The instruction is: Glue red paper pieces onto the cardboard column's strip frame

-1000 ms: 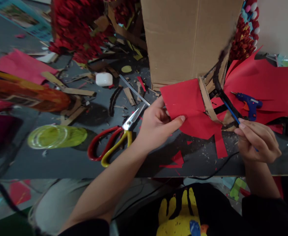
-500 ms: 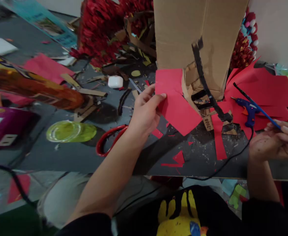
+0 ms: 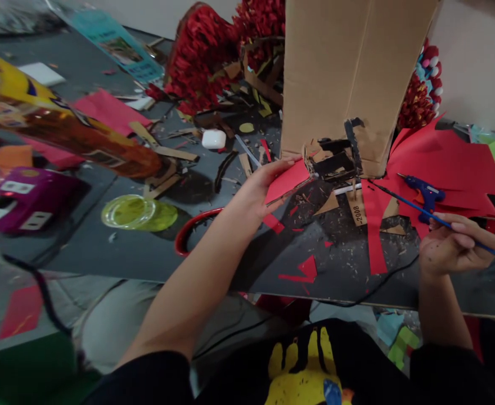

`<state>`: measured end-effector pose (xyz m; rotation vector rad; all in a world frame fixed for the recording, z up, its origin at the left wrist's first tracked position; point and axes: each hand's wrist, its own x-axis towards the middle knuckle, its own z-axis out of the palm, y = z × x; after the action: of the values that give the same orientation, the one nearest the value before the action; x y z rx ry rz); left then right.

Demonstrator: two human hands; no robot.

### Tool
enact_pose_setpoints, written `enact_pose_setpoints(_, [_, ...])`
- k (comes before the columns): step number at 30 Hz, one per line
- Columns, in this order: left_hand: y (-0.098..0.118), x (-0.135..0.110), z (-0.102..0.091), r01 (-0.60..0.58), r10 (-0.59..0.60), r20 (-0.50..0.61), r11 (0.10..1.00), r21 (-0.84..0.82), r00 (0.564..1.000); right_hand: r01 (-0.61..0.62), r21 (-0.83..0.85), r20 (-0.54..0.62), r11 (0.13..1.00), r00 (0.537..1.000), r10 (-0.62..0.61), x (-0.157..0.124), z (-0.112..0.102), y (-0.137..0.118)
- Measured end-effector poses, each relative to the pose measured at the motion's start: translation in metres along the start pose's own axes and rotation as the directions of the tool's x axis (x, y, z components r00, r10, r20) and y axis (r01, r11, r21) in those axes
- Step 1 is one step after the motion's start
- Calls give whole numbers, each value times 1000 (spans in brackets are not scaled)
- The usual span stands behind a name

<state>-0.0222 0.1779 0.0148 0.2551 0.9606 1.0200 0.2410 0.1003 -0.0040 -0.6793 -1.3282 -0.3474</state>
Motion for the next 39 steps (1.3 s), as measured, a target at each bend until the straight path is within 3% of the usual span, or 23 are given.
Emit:
enact_pose_setpoints(3, [-1,2,-2,1,-1,15,1000,-17,1000,103,-49,73,993,992,-99,-2,-3,-1])
enact_pose_setpoints(8, [0,-2,3,-1,1,3,1000,-3,1000,303,-63,213,951,935,-283,-6,-10,-1])
enact_pose_setpoints(12, [1,-10,11,6,-4,-46,999,46,999,266,-57,362,962,904,-229,-6,-17,-7])
enact_pose_setpoints(16, [-2,-7,8,-72,73,-4,995,67,997,261,-69,466,963,862,-201,-3,-22,-14])
enact_pose_setpoints(20, [-6,2,-1,-105,99,57,988,113,993,273,-103,503,957,844,-187,-2,-20,-17])
enact_pose_setpoints(23, [-8,5,-4,-159,159,18,971,178,987,282,-68,517,957,830,-208,-1,-18,-19])
enact_pose_setpoints(27, [-9,4,-4,-204,216,-27,950,235,976,297,-20,591,955,774,-229,1,-16,-23])
enact_pose_setpoints(30, [-9,2,-2,-213,227,-50,956,202,973,298,-9,620,955,750,-228,2,-17,-25])
enact_pose_setpoints(39, [-6,-1,0,-191,192,-7,978,81,981,300,-17,623,954,749,-225,2,-15,-26])
